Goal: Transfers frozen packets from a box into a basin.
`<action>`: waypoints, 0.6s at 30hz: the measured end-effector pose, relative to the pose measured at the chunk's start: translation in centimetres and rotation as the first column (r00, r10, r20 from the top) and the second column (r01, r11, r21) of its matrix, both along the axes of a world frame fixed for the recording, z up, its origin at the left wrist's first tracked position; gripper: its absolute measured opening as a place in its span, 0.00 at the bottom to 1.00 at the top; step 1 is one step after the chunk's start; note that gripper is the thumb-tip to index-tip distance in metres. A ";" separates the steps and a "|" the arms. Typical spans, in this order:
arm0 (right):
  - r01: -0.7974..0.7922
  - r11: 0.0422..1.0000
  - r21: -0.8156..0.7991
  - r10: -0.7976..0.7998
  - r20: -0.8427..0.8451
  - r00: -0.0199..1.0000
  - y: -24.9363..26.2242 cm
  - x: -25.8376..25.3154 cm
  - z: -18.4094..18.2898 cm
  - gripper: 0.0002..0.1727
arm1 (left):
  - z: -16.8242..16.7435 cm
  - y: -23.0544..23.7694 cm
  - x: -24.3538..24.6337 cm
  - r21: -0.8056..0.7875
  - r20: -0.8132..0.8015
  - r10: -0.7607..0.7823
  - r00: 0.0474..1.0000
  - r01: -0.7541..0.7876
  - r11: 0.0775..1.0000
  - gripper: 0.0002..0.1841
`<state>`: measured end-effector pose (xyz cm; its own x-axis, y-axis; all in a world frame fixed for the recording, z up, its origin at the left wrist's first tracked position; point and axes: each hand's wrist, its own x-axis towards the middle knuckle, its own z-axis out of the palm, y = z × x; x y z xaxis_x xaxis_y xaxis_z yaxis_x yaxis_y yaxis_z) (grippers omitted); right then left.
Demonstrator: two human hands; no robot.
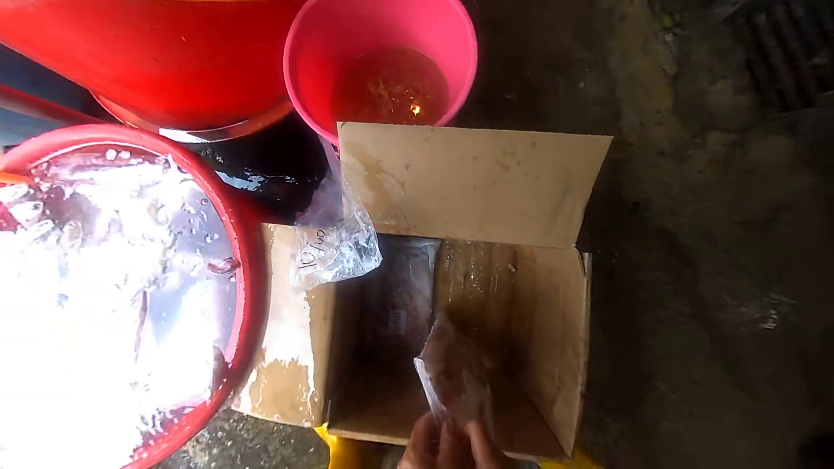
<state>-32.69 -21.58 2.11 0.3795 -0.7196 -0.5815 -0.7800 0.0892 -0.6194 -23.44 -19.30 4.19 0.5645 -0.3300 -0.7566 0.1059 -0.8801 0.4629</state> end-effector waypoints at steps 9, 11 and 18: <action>-0.209 0.954 0.215 0.183 0.134 0.974 -0.3 -2.5 -3.3 0.20 | -3.4 4.1 -0.3 0.004 -0.100 0.248 0.964 -0.249 0.969 0.10; -0.203 0.934 0.295 0.162 0.157 0.974 -0.7 -2.6 -4.0 0.19 | -4.2 4.4 -0.2 -0.031 -0.127 0.291 0.948 -0.297 0.954 0.08; -0.270 0.814 0.514 0.255 0.102 0.962 -3.8 -1.0 -4.8 0.11 | -5.4 4.3 0.2 -0.072 -0.294 0.350 0.889 -0.386 0.920 0.07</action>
